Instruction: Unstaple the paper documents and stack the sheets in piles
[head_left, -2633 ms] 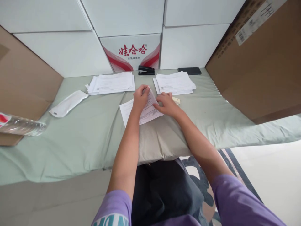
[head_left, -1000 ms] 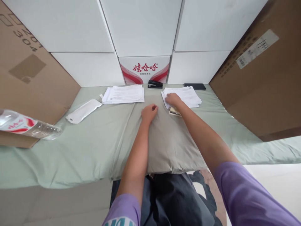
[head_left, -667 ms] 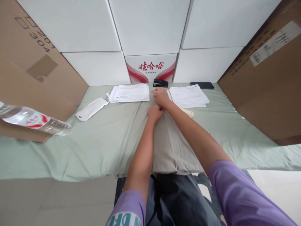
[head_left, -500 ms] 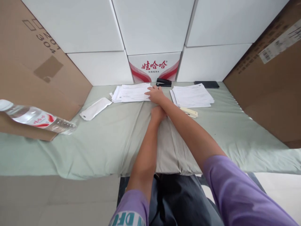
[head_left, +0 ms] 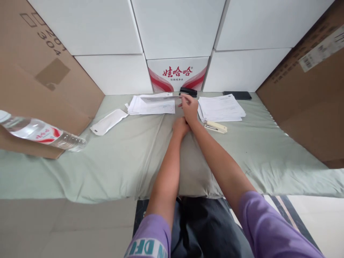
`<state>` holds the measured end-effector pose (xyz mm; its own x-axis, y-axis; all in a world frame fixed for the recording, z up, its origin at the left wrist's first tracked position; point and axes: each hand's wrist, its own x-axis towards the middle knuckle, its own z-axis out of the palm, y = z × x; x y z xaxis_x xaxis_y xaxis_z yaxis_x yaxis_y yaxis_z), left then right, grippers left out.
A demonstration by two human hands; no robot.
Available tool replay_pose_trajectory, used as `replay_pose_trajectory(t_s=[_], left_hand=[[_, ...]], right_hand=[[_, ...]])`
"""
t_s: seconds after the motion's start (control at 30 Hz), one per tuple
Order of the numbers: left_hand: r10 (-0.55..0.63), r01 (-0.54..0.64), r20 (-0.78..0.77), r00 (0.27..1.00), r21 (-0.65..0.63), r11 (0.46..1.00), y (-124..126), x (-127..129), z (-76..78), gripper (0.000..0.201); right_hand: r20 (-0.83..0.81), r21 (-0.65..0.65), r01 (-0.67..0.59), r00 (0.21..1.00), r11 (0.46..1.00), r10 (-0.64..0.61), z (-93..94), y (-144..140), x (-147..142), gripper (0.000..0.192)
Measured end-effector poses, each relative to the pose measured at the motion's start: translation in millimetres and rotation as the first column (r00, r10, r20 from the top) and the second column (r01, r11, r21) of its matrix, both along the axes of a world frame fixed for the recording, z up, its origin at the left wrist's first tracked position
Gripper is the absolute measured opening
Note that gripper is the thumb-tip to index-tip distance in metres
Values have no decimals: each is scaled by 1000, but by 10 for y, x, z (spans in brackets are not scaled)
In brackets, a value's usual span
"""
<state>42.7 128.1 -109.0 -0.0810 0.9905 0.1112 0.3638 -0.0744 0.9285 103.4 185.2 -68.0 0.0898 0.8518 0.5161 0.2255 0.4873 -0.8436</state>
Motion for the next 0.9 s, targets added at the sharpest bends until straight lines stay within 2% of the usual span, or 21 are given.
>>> replay_pose_trajectory(t_s=[0.03, 0.1, 0.13, 0.17, 0.23, 0.3, 0.37, 0.43, 0.53, 0.63, 0.73, 0.9], left_hand=[[10, -11, 43, 999, 11, 1000, -5, 1, 38, 14], [17, -32, 274, 962, 51, 998, -21, -2, 124, 24], [-1, -35, 433, 901, 74, 997, -33, -8, 169, 31], [-31, -30, 584, 811, 94, 995, -47, -20, 214, 37], [-79, -16, 775, 627, 114, 993, -77, -57, 292, 46], [-35, -76, 862, 507, 84, 994, -97, -109, 347, 51], [61, -184, 896, 440, 24, 983, -99, -163, 373, 48], [120, -249, 895, 429, -10, 969, -89, -209, 377, 44], [111, -222, 874, 472, -3, 975, -79, -248, 369, 47], [113, -205, 853, 510, -7, 979, -87, -261, 363, 53], [160, -265, 834, 528, -17, 964, -96, -280, 358, 57], [149, -333, 868, 474, 20, 943, -92, -342, 355, 55]], right_hand=[[-119, -17, 10, 993, 1000, -12, -35, -69, 74, 40], [-285, -30, 69, 956, 997, -74, -100, -199, 212, 41], [-338, -30, 101, 935, 994, -105, -125, -253, 270, 39], [-376, -30, 126, 918, 992, -128, -145, -296, 318, 38], [-415, -36, 118, 901, 992, -123, -164, -352, 384, 38], [-428, -62, 44, 901, 997, -66, -162, -372, 423, 46], [-440, -119, -57, 898, 991, -1, -148, -368, 461, 55], [-463, -206, -177, 884, 962, 63, -134, -347, 514, 58], [-468, -321, -376, 861, 869, 200, -138, -303, 595, 58], [-417, -394, -434, 870, 810, 263, -189, -277, 613, 58], [-381, -426, -383, 898, 820, 222, -259, -280, 556, 57], [-346, -378, -313, 921, 871, 181, -326, -312, 451, 59]])
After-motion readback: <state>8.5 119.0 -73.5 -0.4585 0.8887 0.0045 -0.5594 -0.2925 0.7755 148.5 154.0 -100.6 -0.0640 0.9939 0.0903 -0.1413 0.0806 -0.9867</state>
